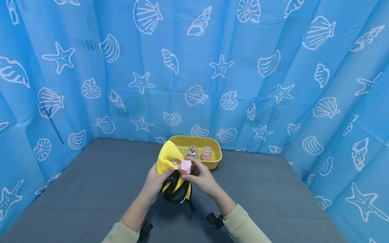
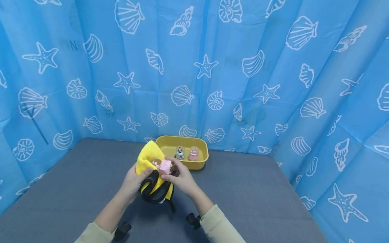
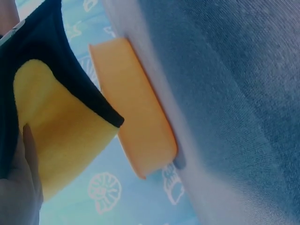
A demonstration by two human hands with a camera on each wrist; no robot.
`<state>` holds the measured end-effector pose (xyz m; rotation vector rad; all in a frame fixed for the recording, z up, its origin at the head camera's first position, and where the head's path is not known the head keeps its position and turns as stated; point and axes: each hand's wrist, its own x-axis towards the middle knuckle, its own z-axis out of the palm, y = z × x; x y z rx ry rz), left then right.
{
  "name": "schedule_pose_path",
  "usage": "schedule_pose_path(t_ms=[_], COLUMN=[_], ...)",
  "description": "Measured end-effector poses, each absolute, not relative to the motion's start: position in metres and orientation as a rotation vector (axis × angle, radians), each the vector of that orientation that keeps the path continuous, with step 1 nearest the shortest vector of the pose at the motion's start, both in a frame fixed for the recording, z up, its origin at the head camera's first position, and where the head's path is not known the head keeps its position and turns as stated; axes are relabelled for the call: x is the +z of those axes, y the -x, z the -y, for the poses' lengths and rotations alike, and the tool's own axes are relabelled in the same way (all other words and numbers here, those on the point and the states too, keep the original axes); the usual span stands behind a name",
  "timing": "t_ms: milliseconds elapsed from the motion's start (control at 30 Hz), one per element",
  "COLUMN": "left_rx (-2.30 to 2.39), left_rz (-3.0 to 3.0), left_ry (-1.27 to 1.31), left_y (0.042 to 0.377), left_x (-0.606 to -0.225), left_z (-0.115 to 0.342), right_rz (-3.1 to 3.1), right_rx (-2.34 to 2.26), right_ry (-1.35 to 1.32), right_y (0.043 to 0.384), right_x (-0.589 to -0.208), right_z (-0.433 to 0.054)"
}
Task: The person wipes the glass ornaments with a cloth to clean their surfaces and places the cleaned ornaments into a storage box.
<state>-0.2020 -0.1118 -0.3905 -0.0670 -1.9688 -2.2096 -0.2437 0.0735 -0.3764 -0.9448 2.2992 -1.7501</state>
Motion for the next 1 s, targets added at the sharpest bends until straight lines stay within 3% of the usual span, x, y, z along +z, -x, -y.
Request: schedule_pose_path(t_ms=[500, 1000], left_rx=[-2.128, -2.062], left_rz=[2.049, 1.997], left_ry=[0.319, 0.213], left_y=[0.1984, 0.1967], left_x=[-0.3846, -0.3874], left_z=[0.1128, 0.1149], right_rz=[-2.110, -1.875], right_rx=[-1.828, -1.958], right_ry=[0.863, 0.783], right_y=[0.2417, 0.2435], right_x=[-0.3719, -0.3725], right_z=[-0.0736, -0.0754])
